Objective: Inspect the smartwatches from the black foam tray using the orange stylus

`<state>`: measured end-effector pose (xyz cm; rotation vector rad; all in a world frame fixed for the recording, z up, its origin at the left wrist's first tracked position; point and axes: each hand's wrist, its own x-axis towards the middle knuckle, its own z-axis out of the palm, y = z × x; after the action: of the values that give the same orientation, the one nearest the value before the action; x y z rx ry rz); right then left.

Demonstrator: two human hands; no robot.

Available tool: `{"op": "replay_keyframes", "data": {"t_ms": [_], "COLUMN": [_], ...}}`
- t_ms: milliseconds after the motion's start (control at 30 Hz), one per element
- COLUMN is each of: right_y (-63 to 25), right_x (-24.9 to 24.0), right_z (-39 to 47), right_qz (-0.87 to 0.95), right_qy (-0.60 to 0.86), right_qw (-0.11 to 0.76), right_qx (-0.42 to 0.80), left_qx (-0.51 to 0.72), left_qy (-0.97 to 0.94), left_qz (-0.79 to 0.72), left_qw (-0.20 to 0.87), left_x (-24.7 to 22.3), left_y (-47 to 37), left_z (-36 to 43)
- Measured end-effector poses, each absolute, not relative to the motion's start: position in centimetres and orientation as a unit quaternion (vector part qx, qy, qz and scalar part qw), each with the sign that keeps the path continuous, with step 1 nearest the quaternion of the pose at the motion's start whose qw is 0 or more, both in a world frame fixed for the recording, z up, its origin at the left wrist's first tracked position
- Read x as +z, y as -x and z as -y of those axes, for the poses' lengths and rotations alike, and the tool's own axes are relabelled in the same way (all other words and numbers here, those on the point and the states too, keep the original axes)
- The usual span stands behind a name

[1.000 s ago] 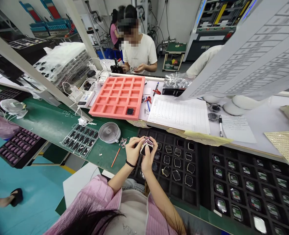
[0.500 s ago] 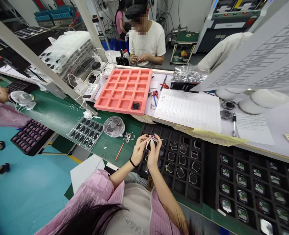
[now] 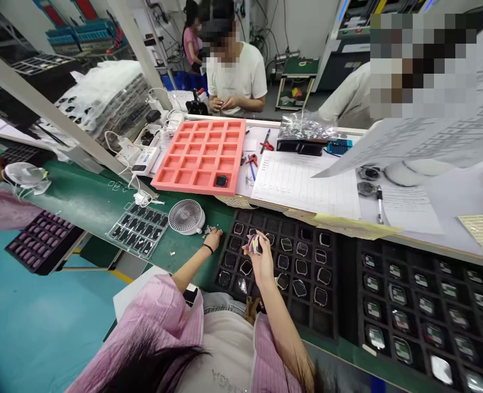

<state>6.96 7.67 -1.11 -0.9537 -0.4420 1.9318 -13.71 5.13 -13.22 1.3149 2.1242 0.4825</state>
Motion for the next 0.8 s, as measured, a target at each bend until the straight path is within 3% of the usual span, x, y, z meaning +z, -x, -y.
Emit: {"op": "replay_keyframes", "data": {"t_ms": [200, 367, 433, 567, 800], "right_y": [-7.8, -8.6, -8.6, -8.3, -8.6], "right_x": [0.4, 2.4, 3.3, 4.9, 6.4], "right_z": [-8.8, -9.2, -9.0, -8.3, -7.5], "right_qz": [0.12, 0.085, 0.071, 0.046, 0.044], "right_qy": [0.354, 0.319, 0.299, 0.253, 0.219], "right_qw": [0.383, 0.294, 0.269, 0.236, 0.21], "right_qx": [0.845, 0.897, 0.913, 0.937, 0.952], "left_qx": [0.254, 0.379, 0.467, 0.472, 0.44], "left_qy": [-0.543, -0.604, -0.652, -0.726, -0.783], "left_qz": [-0.744, -0.638, -0.505, -0.394, -0.349], "left_qw": [0.294, 0.292, 0.319, 0.309, 0.266], "left_x": [-9.4, -1.3, 2.2, 6.9, 8.6], "left_y": [13.5, 11.0, 9.9, 8.7, 9.1], "left_z": [-5.9, -5.7, -5.4, -5.3, -6.0]}}
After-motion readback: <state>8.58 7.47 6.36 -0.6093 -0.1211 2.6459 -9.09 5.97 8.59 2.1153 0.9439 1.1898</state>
